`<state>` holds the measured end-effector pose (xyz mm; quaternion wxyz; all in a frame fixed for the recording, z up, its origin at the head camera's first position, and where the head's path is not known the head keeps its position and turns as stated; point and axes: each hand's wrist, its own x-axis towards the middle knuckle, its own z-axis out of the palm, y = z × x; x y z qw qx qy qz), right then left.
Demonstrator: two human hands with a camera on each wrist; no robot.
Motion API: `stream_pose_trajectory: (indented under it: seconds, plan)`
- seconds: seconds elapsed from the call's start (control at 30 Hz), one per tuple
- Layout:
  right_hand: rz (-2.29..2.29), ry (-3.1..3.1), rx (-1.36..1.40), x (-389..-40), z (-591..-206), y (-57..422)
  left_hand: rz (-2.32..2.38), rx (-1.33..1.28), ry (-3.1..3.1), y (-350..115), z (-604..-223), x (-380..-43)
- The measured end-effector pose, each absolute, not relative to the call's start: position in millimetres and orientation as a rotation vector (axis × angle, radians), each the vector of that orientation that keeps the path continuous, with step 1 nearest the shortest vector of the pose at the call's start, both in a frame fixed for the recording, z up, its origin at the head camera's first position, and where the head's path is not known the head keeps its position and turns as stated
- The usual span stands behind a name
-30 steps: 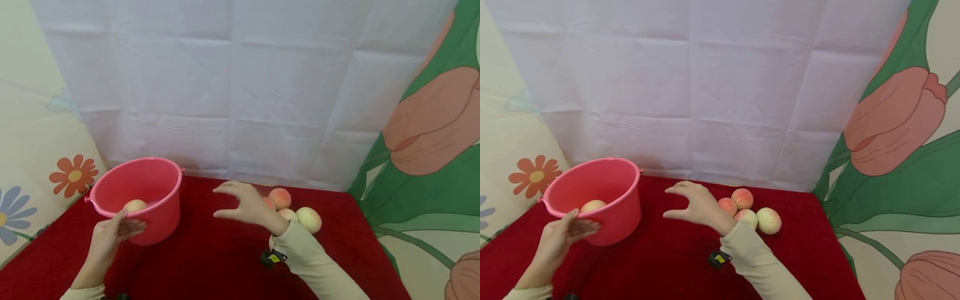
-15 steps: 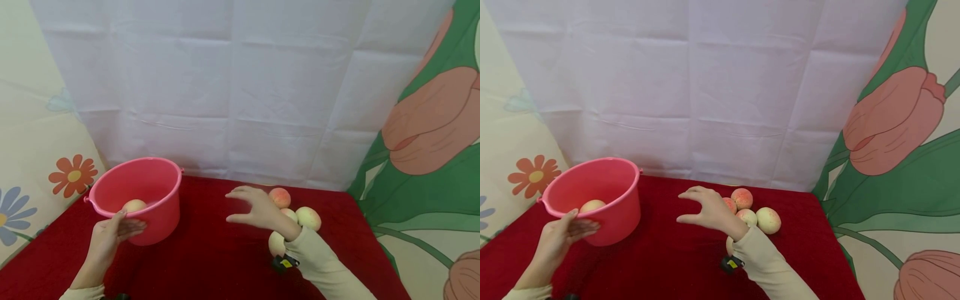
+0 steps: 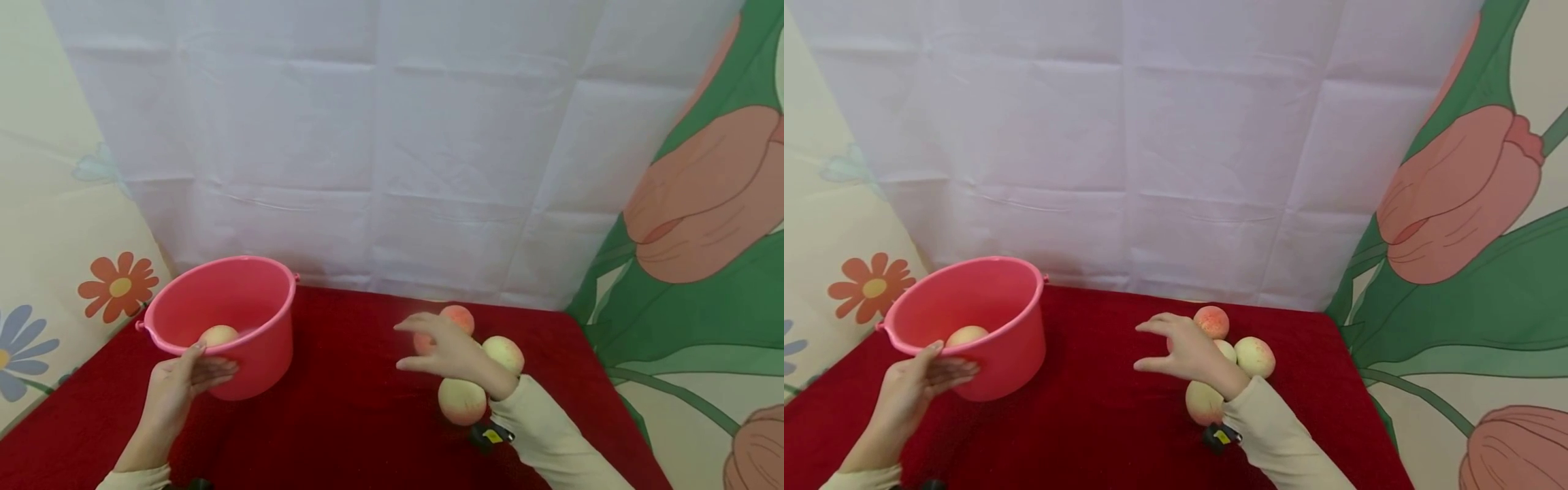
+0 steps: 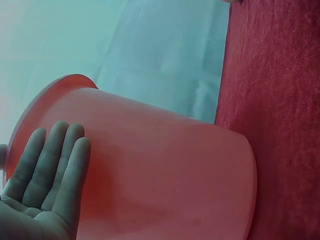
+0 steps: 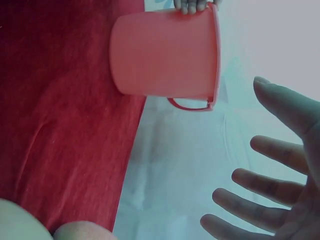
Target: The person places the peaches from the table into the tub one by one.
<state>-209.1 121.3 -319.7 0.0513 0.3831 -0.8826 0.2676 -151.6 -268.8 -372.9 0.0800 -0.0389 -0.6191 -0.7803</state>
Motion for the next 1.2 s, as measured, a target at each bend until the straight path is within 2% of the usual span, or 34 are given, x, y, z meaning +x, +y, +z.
stream_pose_trajectory:
  seconds: [0.37,1.2]
  plan:
    - [0.793,-2.627,1.197,-207,-332,141,-2.341,-0.088,-1.859,-270,-374,-151]
    - [0.795,-2.477,0.981,-189,-376,176,-2.348,-0.061,-1.868,-270,-373,-152]
